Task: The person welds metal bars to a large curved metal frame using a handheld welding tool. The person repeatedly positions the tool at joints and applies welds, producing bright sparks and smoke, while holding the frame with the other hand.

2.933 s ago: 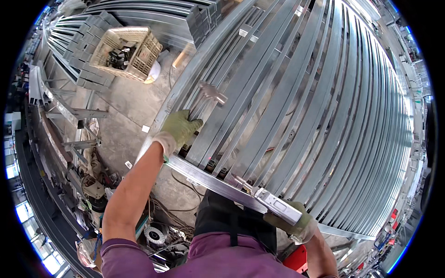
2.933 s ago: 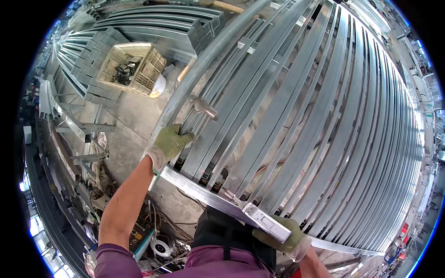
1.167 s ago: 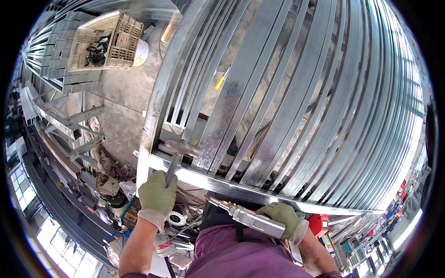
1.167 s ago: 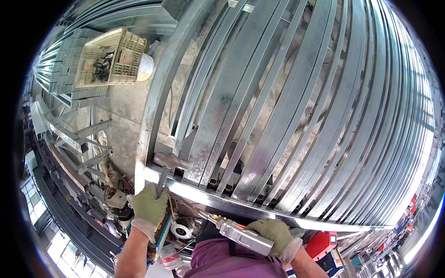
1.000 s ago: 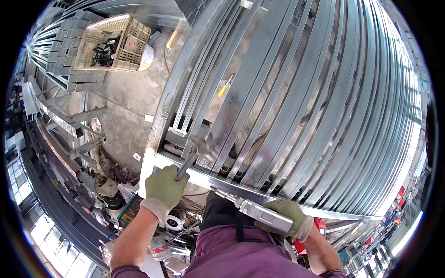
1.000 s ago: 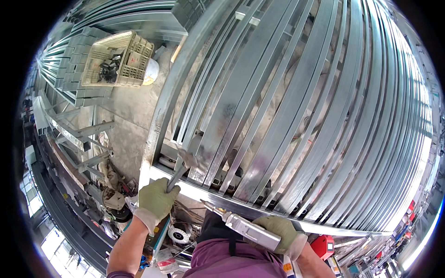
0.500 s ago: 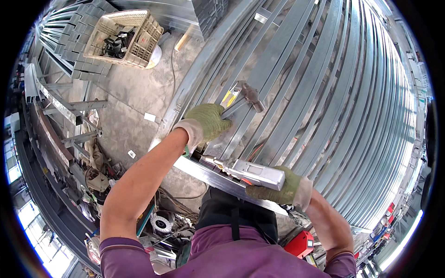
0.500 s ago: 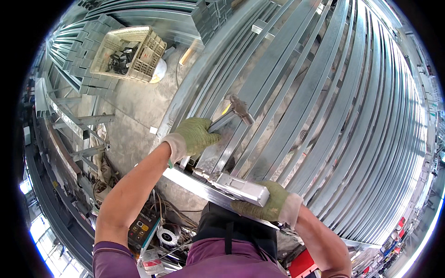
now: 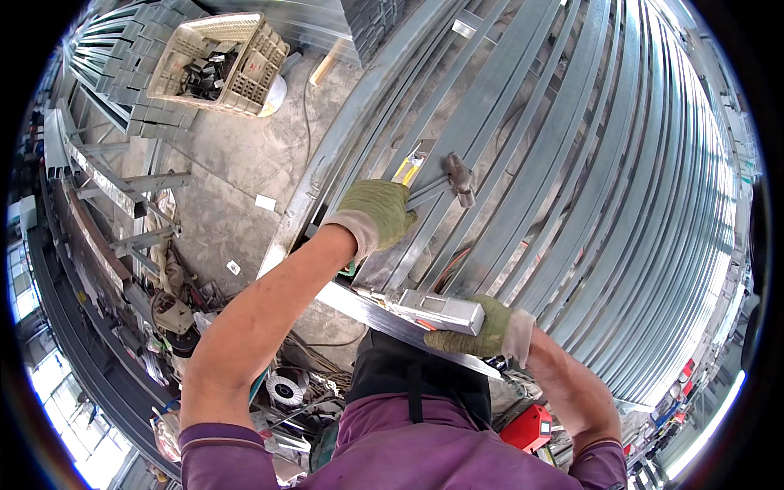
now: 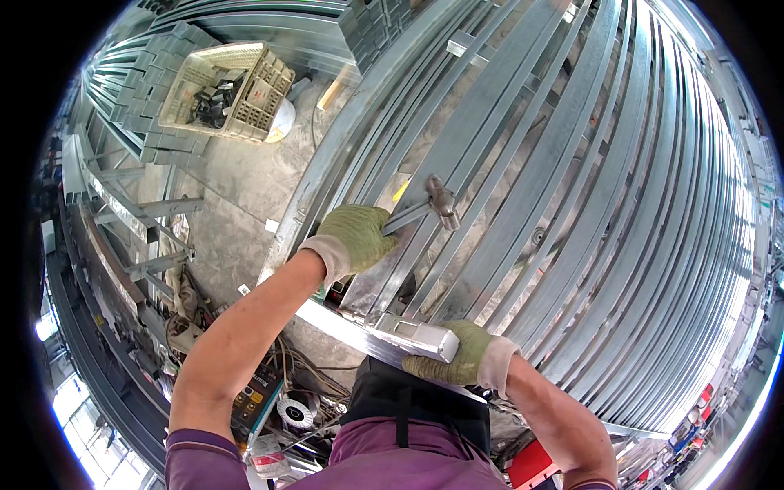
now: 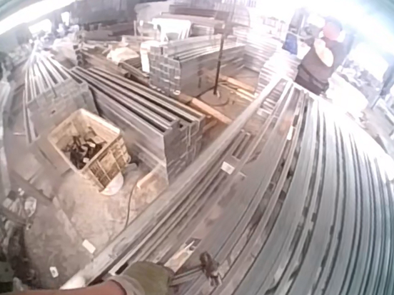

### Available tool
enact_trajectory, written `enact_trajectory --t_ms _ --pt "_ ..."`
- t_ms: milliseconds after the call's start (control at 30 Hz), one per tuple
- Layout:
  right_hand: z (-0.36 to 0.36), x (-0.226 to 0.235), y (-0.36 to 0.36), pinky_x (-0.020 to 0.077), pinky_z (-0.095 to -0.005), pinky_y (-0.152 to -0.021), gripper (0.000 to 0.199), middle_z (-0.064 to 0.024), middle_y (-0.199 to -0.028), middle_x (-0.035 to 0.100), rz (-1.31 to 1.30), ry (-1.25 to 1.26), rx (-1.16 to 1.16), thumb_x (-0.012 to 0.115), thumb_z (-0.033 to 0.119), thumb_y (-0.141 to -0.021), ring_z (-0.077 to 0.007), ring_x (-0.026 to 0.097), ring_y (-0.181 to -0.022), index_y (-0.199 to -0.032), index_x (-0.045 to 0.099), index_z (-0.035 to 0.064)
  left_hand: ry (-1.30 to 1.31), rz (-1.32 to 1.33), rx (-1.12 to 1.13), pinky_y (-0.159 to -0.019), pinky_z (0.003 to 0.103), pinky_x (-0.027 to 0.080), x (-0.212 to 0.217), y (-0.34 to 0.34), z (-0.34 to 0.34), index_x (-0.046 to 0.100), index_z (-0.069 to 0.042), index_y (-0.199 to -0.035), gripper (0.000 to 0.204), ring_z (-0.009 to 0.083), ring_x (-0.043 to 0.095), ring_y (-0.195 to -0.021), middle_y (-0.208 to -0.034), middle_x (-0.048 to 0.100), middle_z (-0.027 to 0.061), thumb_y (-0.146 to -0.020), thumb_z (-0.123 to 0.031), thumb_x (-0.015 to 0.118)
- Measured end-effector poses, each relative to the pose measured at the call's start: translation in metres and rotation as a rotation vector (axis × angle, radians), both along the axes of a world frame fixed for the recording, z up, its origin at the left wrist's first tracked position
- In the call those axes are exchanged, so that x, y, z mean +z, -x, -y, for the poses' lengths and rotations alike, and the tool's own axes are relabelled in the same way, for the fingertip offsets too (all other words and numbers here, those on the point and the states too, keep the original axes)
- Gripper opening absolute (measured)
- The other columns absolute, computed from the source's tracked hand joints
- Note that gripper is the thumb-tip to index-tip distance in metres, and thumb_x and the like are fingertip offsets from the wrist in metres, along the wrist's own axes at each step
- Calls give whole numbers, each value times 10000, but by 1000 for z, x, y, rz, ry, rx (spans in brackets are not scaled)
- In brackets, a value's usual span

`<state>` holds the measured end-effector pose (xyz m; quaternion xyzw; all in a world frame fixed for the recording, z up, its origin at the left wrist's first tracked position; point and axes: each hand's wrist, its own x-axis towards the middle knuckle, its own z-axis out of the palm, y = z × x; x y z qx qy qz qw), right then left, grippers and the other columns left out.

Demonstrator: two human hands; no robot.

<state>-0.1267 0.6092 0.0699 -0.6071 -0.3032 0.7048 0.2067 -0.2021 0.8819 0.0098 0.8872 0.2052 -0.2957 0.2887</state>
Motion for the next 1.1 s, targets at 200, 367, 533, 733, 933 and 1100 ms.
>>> enact_trajectory --t_ms 200,367,533,733,933,1100 --pt "-1 6 1 608 -384 -999 615 -144 -1254 818 -32 55 -65 871 472 -947 -250 777 -1130 -1394 744 69 -4 9 -24 -955 516 586 -3 -3 0 795 -48 -1109 447 419 764 -1034 -1052 802 208 -1016 -473 695" --pt "-2 7 1 614 -383 -988 627 -154 -1242 818 -10 77 -61 894 472 -926 -252 780 -1131 -1371 755 53 -1 -2 -24 -968 516 583 -5 -3 -1 796 -51 -1108 427 418 763 -1051 -1065 803 207 -1009 -456 705" --pt "4 0 2 616 -363 -975 621 -116 -1214 824 29 67 -38 924 472 -915 -194 769 -1126 -1355 760 66 -13 14 -43 -981 519 579 -7 -2 -1 798 -50 -1126 431 418 762 -1072 -1083 804 210 -1010 -455 708" --pt "12 -5 7 620 -405 -967 634 -168 -1203 819 -48 75 -154 901 493 -910 -294 789 -1118 -1330 768 37 -2 4 -36 -980 516 581 -4 -4 -1 799 -45 -1131 447 414 765 -1063 -1074 805 209 -1019 -467 701" --pt "7 0 3 624 -386 -949 594 -141 -1188 825 73 66 -30 927 431 -894 -250 788 -1104 -1319 775 44 -8 -11 -32 -975 507 586 -1 -5 -1 802 -45 -1129 459 410 768 -1047 -1062 806 208 -1030 -478 687" --pt "5 6 0 619 -381 -974 631 -134 -1215 818 33 83 -53 929 460 -893 -244 780 -1123 -1347 763 54 -18 4 -46 -971 509 588 -3 -4 -2 804 -43 -1121 456 410 770 -1041 -1054 805 212 -1024 -475 691"
